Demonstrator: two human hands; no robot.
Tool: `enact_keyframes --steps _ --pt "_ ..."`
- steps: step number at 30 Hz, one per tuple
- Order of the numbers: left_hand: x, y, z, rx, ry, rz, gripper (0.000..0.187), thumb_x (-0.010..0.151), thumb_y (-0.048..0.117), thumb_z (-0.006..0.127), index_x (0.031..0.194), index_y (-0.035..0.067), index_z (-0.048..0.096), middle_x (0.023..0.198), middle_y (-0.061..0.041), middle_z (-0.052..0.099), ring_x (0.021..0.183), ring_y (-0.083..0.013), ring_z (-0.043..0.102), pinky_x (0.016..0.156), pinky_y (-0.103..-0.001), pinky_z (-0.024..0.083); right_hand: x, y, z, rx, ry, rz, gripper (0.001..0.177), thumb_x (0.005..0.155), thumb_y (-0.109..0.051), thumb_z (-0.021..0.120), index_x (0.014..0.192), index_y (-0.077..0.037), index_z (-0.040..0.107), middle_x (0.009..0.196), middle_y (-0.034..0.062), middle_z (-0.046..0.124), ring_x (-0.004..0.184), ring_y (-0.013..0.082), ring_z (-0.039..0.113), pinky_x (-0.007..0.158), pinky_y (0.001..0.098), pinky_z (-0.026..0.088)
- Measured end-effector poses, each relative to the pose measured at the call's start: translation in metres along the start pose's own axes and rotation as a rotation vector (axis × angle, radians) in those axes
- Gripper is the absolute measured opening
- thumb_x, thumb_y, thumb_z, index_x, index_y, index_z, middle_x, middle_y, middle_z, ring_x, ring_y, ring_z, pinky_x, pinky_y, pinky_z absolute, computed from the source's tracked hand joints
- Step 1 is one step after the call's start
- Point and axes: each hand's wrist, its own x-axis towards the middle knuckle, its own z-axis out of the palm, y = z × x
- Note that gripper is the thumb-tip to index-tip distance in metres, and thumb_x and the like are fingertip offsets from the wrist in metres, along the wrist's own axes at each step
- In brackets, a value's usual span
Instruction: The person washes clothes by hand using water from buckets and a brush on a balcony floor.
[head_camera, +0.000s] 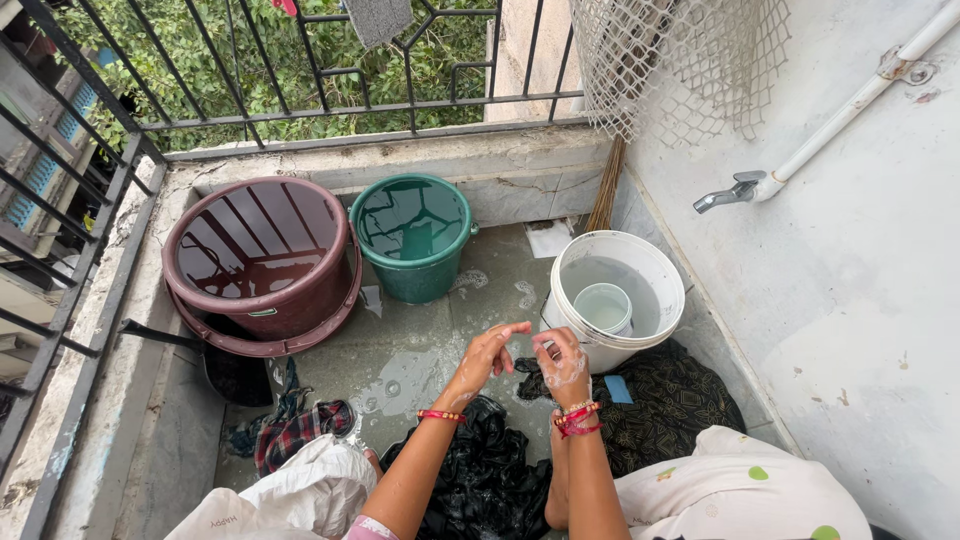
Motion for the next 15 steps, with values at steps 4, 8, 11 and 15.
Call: enact_keyframes --steps 4,8,11,15 --pt "0.0 0.001 0.005 -0.044 0.013 -0.037 0.05 0.103 0.037 0.044 0.136 0.006 0.065 0.136 -0.005 0.068 0.063 -0.009 0.064 0.053 -0.022 0.045 0.001 -0.008 0.001 -0.016 0.116 -0.032 0.016 0.084 -0.006 0.072 0.1 -0.006 0.07 0.105 0.0067 0.064 0.065 0.0146 0.064 0.06 0.0297 0.052" --pt "0.003 -0.01 0.013 -0.039 -0.031 -0.032 0.054 0.104 0.039 0.047 0.142 0.003 0.061 0.143 -0.009 0.062 0.066 -0.0115 0.068 0.053 -0.023 0.046 -0.002 -0.012 0.015 -0.055 0.201 -0.009 0.022 0.08 -0.011 0.08 0.098 -0.006 0.07 0.103 0.0067 0.063 0.062 0.0138 0.062 0.058 0.0305 0.051" --pt "0.002 -0.015 0.018 -0.029 -0.089 -0.045 0.056 0.103 0.038 0.05 0.15 0.008 0.052 0.142 -0.011 0.056 0.068 -0.0124 0.068 0.056 -0.023 0.049 -0.003 -0.009 0.018 -0.106 0.277 -0.03 0.021 0.082 -0.011 0.08 0.099 -0.006 0.068 0.102 0.0063 0.062 0.06 0.0132 0.061 0.058 0.0305 0.052" --pt "0.001 -0.011 0.025 0.008 -0.109 -0.088 0.056 0.103 0.035 0.053 0.154 0.012 0.046 0.144 -0.01 0.052 0.07 -0.0115 0.067 0.059 -0.023 0.051 -0.004 -0.001 0.021 -0.153 0.331 -0.064 0.016 0.085 -0.01 0.078 0.098 -0.007 0.069 0.1 0.006 0.061 0.059 0.0147 0.059 0.057 0.031 0.051"
